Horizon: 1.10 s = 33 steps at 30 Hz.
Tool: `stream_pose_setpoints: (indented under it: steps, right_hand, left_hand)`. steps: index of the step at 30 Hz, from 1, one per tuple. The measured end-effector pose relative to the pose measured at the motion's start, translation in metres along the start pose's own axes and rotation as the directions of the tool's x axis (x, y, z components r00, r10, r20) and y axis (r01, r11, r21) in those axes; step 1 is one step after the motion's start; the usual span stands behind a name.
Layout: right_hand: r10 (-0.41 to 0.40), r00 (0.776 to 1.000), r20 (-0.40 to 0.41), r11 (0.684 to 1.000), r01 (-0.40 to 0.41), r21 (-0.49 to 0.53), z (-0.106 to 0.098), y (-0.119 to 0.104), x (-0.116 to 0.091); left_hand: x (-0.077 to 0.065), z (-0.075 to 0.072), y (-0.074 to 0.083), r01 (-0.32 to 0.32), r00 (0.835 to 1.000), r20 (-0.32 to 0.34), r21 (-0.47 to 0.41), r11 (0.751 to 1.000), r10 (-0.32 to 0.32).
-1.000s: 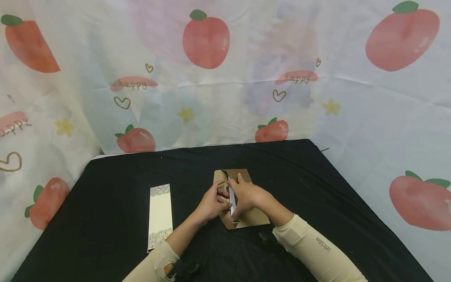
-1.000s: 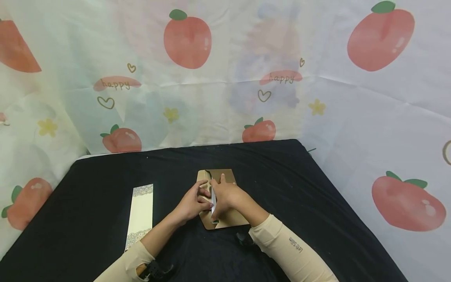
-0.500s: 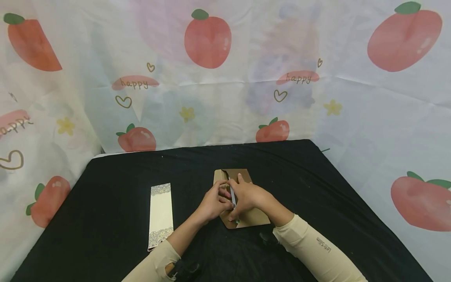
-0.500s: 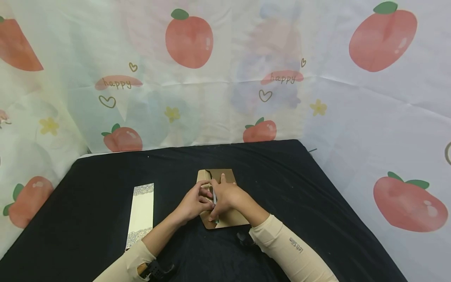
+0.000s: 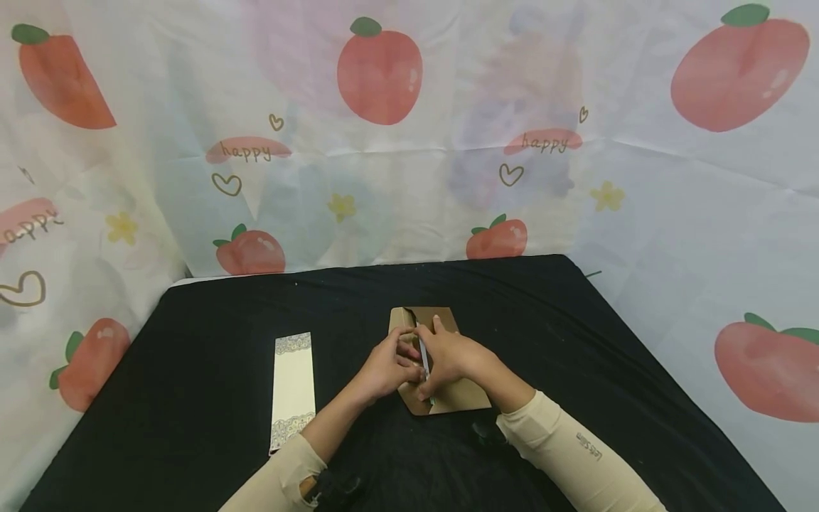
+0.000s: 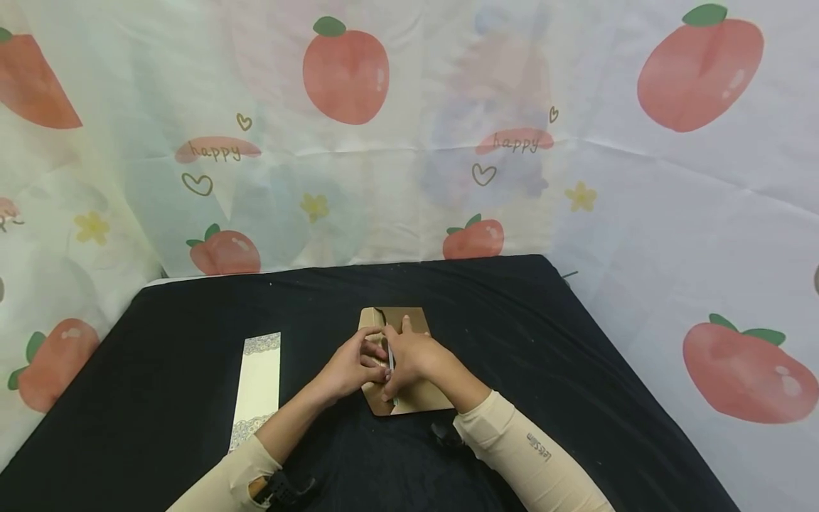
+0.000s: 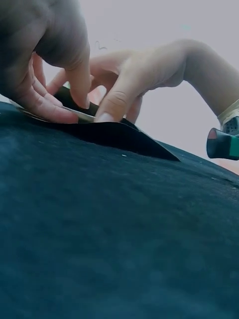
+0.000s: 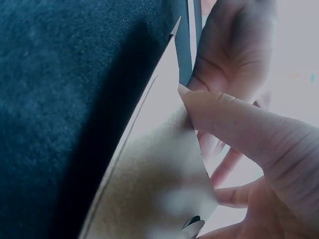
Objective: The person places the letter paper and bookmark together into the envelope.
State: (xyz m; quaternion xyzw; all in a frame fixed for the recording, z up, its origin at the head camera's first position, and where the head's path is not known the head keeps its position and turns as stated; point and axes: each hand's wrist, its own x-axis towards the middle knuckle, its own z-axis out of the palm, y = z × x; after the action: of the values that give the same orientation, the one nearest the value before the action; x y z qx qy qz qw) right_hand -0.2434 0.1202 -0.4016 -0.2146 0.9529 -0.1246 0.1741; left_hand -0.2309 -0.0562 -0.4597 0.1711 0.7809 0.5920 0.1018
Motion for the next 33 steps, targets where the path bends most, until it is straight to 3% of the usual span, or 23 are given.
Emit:
stream_pose_setpoints:
  steps: [12, 20, 33]
  right_hand:
    - [0.022, 1.000, 0.007, 1.000, -0.022, -0.009, 0.000, 0.000, 0.002]
    - [0.040, 0.999, 0.013, 0.999, -0.040, 0.002, 0.000, 0.000, 0.003]
    - [0.036, 0.999, 0.000, 0.999, -0.036, 0.004, 0.001, 0.000, 0.004]
  left_hand:
    - [0.002, -0.038, 0.009, 0.005, 0.998, -0.057, 0.079, 0.997, 0.000]
    - [0.001, -0.064, 0.011, 0.085, 0.990, -0.127, 0.159, 0.984, -0.065]
    - [-0.006, -0.079, 0.005, 0.122, 0.990, -0.104, 0.238, 0.963, -0.100]
